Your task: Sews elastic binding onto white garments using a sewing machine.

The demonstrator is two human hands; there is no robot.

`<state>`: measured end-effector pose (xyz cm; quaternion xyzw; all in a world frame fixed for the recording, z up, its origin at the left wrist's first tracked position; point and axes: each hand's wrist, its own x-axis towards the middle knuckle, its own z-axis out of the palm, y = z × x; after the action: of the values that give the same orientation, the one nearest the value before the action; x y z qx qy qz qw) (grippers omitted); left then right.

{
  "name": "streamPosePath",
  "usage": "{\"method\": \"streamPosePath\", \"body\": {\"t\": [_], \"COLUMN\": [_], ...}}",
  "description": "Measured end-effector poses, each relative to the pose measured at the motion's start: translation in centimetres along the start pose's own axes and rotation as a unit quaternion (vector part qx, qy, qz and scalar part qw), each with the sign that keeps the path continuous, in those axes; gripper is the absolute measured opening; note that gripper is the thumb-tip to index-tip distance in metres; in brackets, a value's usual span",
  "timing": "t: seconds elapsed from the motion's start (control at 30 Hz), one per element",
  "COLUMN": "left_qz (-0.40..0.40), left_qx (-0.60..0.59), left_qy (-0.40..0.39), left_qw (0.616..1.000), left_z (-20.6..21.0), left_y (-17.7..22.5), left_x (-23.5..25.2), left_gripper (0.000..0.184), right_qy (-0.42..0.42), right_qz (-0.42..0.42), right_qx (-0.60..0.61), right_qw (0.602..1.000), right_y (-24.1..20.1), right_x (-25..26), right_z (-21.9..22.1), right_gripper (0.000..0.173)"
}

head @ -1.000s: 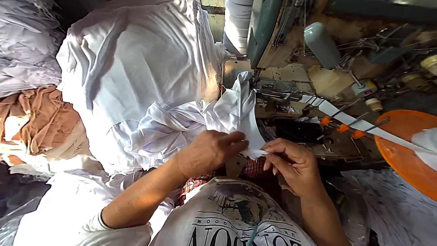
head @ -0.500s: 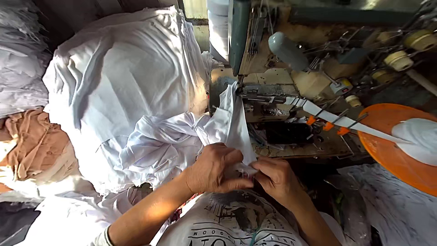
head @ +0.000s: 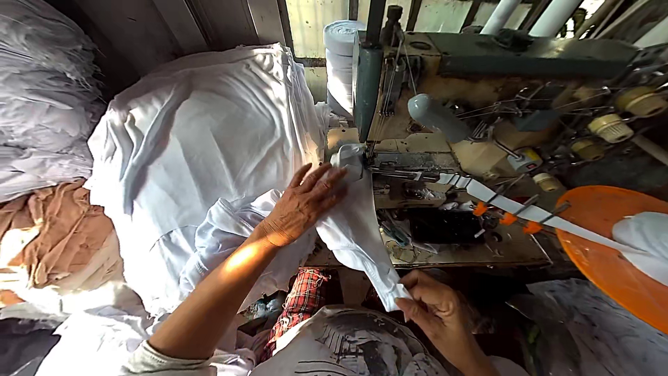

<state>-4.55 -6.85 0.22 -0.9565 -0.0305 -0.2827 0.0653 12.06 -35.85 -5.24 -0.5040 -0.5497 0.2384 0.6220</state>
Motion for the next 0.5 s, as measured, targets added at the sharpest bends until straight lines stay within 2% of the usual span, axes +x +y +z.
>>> {"method": "streamPosePath", "body": {"t": [0.07,0.27,0.37,0.5], "left_qz": [0.006,0.006,0.0,-0.057], "left_qx": [-0.015,-0.025,-0.026,-0.01], "left_qy": [-0.015,0.03,-0.021,-0.063], "left_qw": [1.0,0.999,0.999,0.996], "left_z": [0.2,-1.2,-1.0,-0.4], "left_y": [0.2,-0.1,-1.3,-2.7], "left_x": [-0.4,0.7,2.4,4.2], "left_gripper": [0.037,0.034,0.036,0.042], "right_qy": [0.003,0.022,0.028,0.044], "right_qz": [0.013,0.043,0.036,0.04], "right_qx": [-0.003,0.007,-0.022,-0.034], "right_qw": [1.0,0.999,0.999,0.998], "right_y": [0.7,1.3,1.6,2.2], "right_x": [-0.8,-0.9,0.5,2.5], "right_z": [0.2,0.2,0.5,1.0], "right_gripper": [0.023,0.013,0.017,0.019]}}
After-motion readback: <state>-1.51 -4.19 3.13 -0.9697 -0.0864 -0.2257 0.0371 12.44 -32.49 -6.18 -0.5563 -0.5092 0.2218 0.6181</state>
